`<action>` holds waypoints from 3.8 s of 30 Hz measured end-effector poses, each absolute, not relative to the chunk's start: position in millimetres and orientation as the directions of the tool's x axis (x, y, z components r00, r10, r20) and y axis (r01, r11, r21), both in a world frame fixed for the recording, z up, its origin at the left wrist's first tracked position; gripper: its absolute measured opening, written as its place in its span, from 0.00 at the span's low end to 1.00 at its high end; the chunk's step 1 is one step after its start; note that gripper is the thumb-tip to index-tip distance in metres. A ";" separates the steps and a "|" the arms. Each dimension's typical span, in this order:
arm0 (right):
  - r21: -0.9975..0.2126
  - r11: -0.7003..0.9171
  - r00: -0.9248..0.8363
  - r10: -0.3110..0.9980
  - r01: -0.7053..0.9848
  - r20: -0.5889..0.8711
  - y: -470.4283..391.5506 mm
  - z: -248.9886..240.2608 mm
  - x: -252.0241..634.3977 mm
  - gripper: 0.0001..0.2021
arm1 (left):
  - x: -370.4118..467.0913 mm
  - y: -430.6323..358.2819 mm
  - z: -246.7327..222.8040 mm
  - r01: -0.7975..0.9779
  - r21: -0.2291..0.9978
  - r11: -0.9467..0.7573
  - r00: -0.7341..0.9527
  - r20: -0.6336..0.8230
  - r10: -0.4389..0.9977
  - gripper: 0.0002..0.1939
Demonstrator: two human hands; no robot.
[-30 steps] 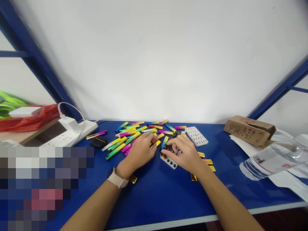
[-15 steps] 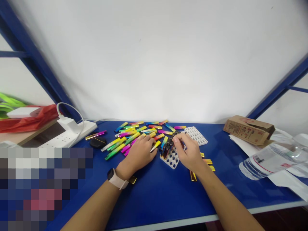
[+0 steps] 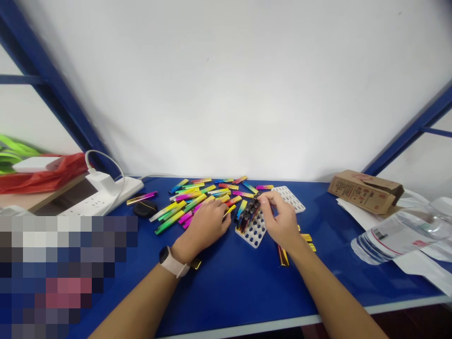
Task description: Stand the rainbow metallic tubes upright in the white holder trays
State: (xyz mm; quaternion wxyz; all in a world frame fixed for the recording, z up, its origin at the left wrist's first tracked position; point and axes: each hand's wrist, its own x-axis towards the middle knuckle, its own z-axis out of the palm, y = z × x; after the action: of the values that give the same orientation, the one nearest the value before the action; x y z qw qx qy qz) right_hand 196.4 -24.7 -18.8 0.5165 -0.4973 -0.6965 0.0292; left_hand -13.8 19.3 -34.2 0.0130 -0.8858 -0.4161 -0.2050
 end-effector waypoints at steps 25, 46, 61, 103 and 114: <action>-0.479 0.672 -0.149 0.655 0.565 0.741 -27.3 -11.4 188.3 0.05 | -6.3 11.0 -9.3 -0.362 0.926 -0.106 0.406 0.260 0.876 0.12; -0.858 0.492 0.312 0.799 0.151 0.513 -14.0 -9.5 197.0 0.16 | -6.4 6.6 -23.9 0.209 0.868 -0.450 0.592 0.253 0.765 0.37; -0.855 0.267 0.166 0.913 0.445 0.372 -1.6 -44.7 203.1 0.15 | -7.4 6.5 -23.8 0.261 0.832 -0.490 0.611 0.250 0.751 0.31; -0.960 -0.018 -0.171 0.985 -0.280 0.031 -7.6 -17.6 202.1 0.30 | -13.7 10.6 -4.9 0.312 0.844 -0.436 0.519 0.233 0.822 0.17; -0.942 0.023 -0.087 0.995 -0.334 0.055 -6.3 -21.0 200.3 0.22 | -12.5 9.3 -4.5 0.318 0.846 -0.427 0.525 0.218 0.823 0.16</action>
State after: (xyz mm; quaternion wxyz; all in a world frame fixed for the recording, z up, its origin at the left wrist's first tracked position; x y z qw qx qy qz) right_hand 200.3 -6.3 -21.0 0.5625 -0.3742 -0.4415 0.5904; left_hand -12.5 9.3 -4.5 -0.3911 -0.7807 -0.3653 -0.3226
